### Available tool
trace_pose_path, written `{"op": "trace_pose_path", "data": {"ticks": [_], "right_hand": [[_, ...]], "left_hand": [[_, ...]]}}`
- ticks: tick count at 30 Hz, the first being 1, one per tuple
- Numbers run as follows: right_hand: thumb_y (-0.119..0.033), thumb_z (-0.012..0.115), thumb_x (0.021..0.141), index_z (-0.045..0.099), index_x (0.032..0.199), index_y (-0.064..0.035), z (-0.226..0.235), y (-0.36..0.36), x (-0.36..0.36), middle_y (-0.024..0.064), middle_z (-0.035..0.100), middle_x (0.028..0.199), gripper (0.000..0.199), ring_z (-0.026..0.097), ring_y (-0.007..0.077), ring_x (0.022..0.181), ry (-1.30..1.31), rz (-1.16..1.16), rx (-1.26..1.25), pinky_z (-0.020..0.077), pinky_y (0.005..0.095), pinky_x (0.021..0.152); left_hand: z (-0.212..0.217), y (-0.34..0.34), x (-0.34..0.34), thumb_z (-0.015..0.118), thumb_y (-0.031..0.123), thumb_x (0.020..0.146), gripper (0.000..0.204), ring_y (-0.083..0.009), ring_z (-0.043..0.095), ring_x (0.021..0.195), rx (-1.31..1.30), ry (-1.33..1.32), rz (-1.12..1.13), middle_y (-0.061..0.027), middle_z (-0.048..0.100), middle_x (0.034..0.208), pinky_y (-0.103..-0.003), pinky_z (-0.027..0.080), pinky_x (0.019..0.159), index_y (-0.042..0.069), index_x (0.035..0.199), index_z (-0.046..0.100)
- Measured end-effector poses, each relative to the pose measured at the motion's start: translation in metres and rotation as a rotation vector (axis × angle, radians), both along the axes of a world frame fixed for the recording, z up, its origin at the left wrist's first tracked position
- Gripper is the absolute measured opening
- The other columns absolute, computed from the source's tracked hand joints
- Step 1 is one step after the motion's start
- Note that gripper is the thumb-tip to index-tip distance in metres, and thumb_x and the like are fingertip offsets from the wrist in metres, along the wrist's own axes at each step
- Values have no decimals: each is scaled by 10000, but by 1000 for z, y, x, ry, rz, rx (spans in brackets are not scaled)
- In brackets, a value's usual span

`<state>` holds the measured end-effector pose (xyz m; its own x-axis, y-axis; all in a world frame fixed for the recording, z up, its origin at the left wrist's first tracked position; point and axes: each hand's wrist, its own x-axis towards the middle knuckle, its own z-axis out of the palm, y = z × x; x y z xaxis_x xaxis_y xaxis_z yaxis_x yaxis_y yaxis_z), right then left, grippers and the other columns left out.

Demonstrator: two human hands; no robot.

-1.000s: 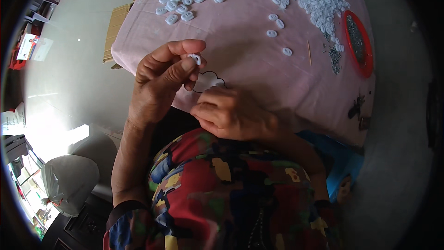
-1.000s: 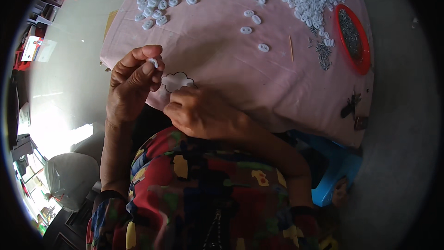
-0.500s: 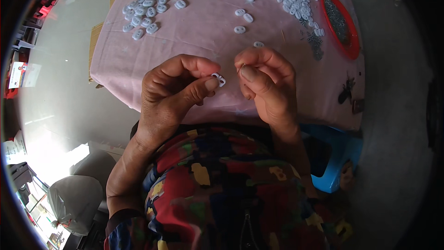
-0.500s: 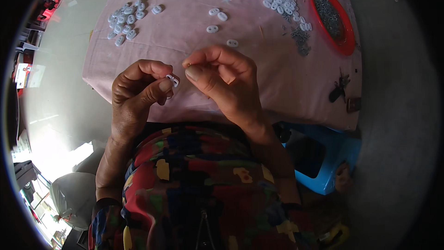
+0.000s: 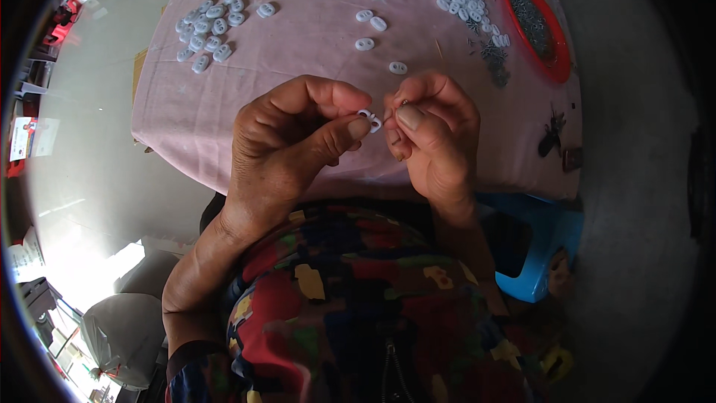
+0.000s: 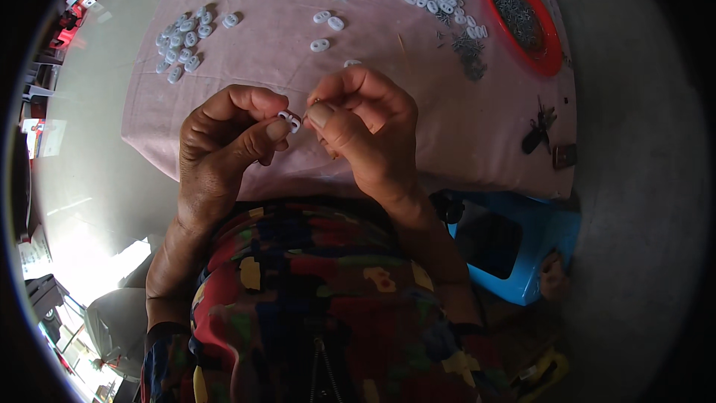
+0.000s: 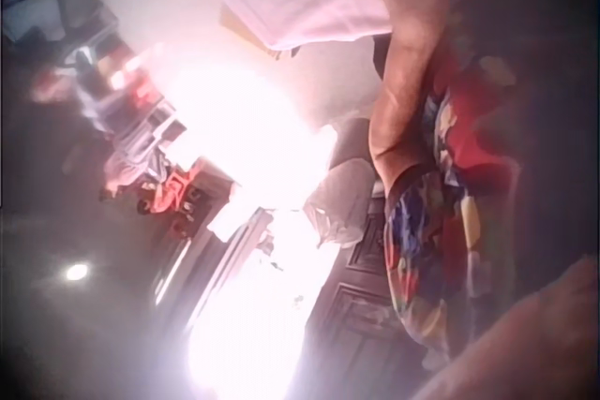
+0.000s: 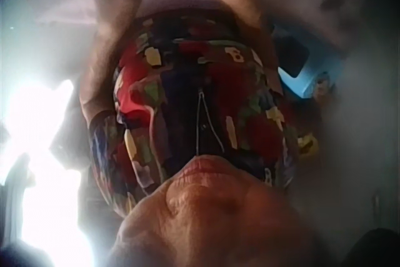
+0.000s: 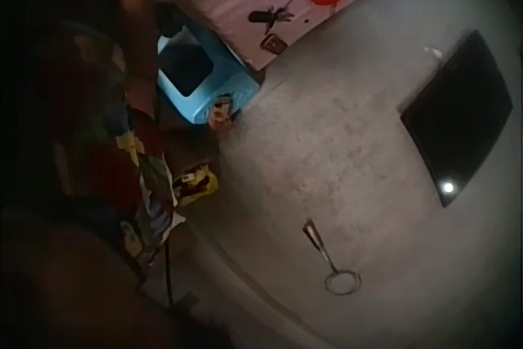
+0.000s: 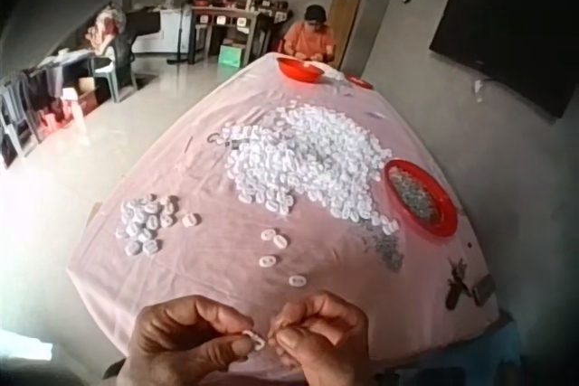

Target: The person assembles plastic cord locks by inserting springs and inner parts into the outer casings by hand.

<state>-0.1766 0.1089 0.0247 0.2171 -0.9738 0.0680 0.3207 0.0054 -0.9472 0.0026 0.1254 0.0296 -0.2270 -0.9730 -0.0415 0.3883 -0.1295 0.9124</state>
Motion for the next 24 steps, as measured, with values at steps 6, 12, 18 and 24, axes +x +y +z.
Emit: {"op": "trace_pose_path", "data": {"ticks": [6, 12, 18, 24], "right_hand": [[-81, 623, 845, 592, 956, -14, 5, 0, 6, 61, 610, 854, 133, 523, 73, 696, -54, -59, -46, 402, 206, 592], [-155, 673, 845, 655, 957, -27, -1, 5, 10, 23, 639, 823, 171, 482, 39, 636, -76, -56, 187, 353, 192, 548], [-164, 670, 848, 664, 953, -36, -1, 7, 14, 12, 635, 801, 167, 450, 35, 602, -100, -52, 207, 324, 191, 525], [-159, 667, 850, 671, 949, -33, -4, 7, 13, 13, 636, 796, 160, 457, 36, 612, -129, -33, 203, 322, 190, 522]], "left_hand": [[-1, 1, -5, 651, -23, 854, 179, -58, 589, 800, -1, 15, -16, -30, 670, 909, -191, 470, 690, -1, 1030, 627], [-1, 0, -5, 650, -27, 852, 170, -67, 608, 783, 16, 12, 27, -48, 681, 886, -191, 470, 673, -6, 1018, 620], [2, 1, -4, 650, -17, 856, 145, -69, 609, 741, -17, 33, 55, -54, 680, 851, -183, 458, 642, -15, 995, 610], [5, 2, -3, 656, -22, 849, 131, -65, 600, 736, -2, 11, 94, -53, 671, 835, -190, 461, 644, -18, 968, 604]]}}
